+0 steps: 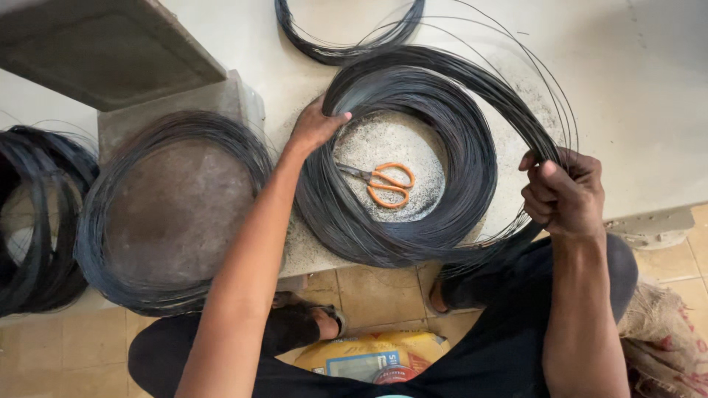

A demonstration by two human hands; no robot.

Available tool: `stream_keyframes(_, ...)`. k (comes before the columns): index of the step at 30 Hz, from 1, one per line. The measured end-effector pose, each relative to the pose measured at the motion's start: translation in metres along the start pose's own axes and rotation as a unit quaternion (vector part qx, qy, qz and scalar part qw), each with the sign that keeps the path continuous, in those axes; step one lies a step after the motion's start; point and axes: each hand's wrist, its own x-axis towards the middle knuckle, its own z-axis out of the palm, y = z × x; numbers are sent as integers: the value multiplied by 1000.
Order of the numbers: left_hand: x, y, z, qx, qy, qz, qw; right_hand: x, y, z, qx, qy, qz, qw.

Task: The person sits on the floor and uses orange-handled shears to cut a length of black wire from a large coil. They then pull the cut wire, straighten it, and place it on top of another coil.

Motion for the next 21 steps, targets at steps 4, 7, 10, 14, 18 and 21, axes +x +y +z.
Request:
stream_keyframes(4, -15, 20, -9, -15, -43, -44, 998, 2, -7, 7, -32, 20, 8, 999)
stream_keyframes(7, -14, 13, -11, -76, -57, -90, 991, 6, -8, 8, -33, 22, 1, 999)
stream_keyframes(10, -12, -1, -14, -71, -74, -43, 994, 11, -9, 9, -38, 37, -1, 999)
stream_keyframes(14, -11, -9, -16, -31, -104, 27, 994, 13, -15, 11, -56, 91, 19, 994)
stream_keyframes(18, -8, -7, -5, 58, -29, 88, 994, 12, -23, 8, -72, 165, 27, 983)
stream_keyframes(21, -33, 34, -5, 27, -26, 61, 997, 9, -33, 7, -122, 192, 15, 974)
